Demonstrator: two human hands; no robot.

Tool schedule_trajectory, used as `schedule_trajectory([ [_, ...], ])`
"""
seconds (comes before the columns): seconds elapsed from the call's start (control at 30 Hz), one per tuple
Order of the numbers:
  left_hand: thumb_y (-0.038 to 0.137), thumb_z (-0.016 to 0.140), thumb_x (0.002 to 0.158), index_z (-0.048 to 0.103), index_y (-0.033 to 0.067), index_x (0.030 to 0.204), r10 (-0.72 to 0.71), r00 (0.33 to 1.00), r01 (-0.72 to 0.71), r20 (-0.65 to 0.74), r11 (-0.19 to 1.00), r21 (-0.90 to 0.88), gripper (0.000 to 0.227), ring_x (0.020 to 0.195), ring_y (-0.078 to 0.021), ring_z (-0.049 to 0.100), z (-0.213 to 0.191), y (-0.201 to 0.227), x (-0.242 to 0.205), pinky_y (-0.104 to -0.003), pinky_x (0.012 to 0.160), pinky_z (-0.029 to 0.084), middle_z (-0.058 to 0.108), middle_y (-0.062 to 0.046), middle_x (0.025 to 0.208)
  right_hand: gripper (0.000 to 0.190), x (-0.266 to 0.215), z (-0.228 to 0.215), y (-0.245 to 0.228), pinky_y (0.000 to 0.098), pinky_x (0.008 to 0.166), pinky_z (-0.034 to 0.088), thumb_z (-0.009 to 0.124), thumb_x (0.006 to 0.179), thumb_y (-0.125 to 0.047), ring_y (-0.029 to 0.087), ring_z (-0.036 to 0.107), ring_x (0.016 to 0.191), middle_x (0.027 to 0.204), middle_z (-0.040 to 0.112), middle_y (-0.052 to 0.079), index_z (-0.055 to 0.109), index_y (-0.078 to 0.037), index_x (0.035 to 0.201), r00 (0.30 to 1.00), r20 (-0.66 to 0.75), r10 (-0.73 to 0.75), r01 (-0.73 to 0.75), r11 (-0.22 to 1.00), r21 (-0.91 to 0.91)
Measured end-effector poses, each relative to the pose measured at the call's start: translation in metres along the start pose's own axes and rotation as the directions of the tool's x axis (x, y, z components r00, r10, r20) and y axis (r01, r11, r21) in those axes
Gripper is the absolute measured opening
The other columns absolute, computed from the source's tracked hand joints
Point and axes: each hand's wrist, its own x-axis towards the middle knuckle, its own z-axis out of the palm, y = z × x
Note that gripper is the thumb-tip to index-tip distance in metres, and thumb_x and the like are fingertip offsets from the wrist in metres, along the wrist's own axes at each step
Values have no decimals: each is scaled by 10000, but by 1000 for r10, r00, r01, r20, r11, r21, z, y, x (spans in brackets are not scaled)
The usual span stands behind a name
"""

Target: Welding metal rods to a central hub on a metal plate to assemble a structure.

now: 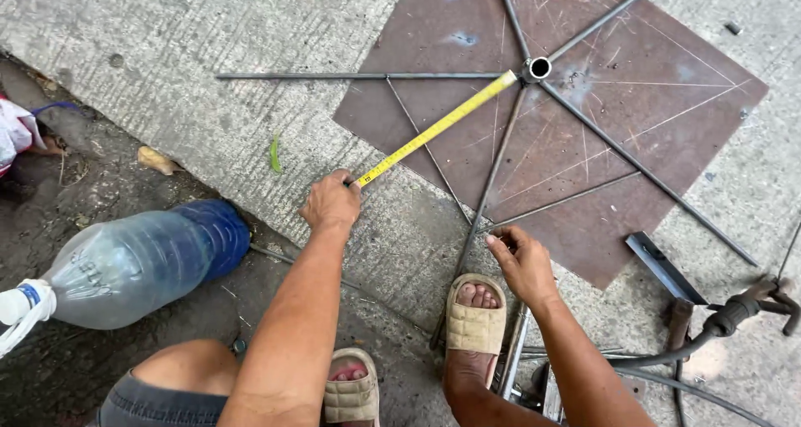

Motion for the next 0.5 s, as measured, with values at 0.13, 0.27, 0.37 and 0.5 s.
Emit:
schedule_trajectory([
  [0.13,353,578,958,747,338,1123,11,1000,-10,-21,999,43,237,1262,-376,619,8,7,8,-587,1090,429,703,-108,1214,304,21,4,-38,472,806,599,700,928,-520,311,749,933,949,746,66,733,-254,1072,987,28,-156,152,881,-449],
  [0.27,334,586,958,744,310,1131,40,998,-37,-40,997,64,236,1249,-382,624,10,8,6,-599,1069,449,692,-118,1202,332,47,35,-37,451,814,588,670,920,-517,296,746,927,913,719,76,706,-192,979,936,30,-350,281,694,-663],
  [0.37,319,594,958,745,286,1123,46,997,-42,-64,997,65,226,1240,-369,631,20,4,13,-626,1068,430,695,-100,1184,334,68,55,-17,403,806,554,668,898,-552,246,745,897,879,713,23,696,-220,927,900,48,-433,300,538,-787],
  [0.5,326,618,958,746,301,1093,53,994,-52,-92,999,16,188,1219,-375,630,38,-7,28,-611,1040,452,687,-98,1163,327,81,60,-3,404,829,550,645,933,-543,242,747,920,903,722,25,711,-225,977,930,56,-362,268,566,-780],
])
